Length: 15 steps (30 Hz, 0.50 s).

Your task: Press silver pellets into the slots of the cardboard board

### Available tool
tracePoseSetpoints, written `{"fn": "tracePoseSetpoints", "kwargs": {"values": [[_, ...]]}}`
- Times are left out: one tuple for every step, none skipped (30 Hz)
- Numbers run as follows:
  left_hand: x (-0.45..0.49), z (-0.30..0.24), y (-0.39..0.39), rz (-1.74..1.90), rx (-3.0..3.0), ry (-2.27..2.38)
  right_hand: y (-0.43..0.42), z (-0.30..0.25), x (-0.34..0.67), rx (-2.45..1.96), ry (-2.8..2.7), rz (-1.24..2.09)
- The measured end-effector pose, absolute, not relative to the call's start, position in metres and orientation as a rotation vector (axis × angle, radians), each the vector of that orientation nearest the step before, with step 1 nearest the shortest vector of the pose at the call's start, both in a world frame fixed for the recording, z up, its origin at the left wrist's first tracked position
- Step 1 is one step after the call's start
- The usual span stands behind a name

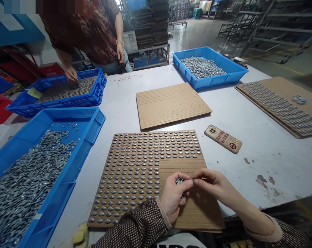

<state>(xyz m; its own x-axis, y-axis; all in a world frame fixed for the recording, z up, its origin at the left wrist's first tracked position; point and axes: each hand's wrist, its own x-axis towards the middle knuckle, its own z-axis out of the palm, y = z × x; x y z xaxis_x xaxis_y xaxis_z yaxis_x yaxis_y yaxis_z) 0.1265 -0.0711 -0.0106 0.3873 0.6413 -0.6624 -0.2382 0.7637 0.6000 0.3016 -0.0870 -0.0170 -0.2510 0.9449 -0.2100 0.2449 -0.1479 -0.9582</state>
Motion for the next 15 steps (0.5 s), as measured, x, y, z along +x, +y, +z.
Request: {"fn": "tracePoseSetpoints", "kwargs": {"values": [[0.127, -0.011, -0.072, 0.571, 0.449, 1.033, -0.088, -0.018, 0.302, -1.385, -1.462, 1.486], [0.128, -0.010, -0.071, 0.560, 0.446, 1.028, -0.089, -0.020, 0.304, -1.402, -1.437, 1.505], [0.128, -0.009, -0.070, 0.551, 0.435, 1.014, -0.089, -0.022, 0.306, -1.423, -1.432, 1.498], [0.127, -0.008, -0.067, 0.548, 0.415, 0.998, -0.089, -0.025, 0.310, -1.447, -1.447, 1.449], [0.126, -0.006, -0.064, 0.554, 0.386, 0.981, -0.088, -0.028, 0.314, -1.471, -1.477, 1.352], [0.125, -0.005, -0.061, 0.570, 0.347, 0.967, -0.085, -0.031, 0.319, -1.492, -1.517, 1.217], [0.123, -0.004, -0.057, 0.595, 0.302, 0.960, -0.082, -0.034, 0.325, -1.508, -1.561, 1.060], [0.122, -0.003, -0.055, 0.623, 0.257, 0.957, -0.077, -0.038, 0.331, -1.517, -1.609, 0.899], [0.120, -0.004, -0.053, 0.643, 0.215, 0.960, -0.072, -0.042, 0.336, -1.513, -1.664, 0.756], [0.119, -0.005, -0.053, 0.645, 0.178, 0.962, -0.067, -0.046, 0.342, -1.502, -1.725, 0.634], [0.119, -0.008, -0.054, 0.624, 0.145, 0.962, -0.062, -0.051, 0.346, -1.486, -1.792, 0.536], [0.119, -0.010, -0.056, 0.591, 0.115, 0.961, -0.057, -0.055, 0.350, -1.467, -1.861, 0.455], [0.119, -0.013, -0.059, 0.556, 0.090, 0.959, -0.052, -0.060, 0.353, -1.450, -1.925, 0.383], [0.119, -0.015, -0.062, 0.533, 0.075, 0.957, -0.049, -0.063, 0.355, -1.438, -1.986, 0.318], [0.120, -0.017, -0.065, 0.523, 0.072, 0.954, -0.046, -0.066, 0.357, -1.435, -2.041, 0.254]]}}
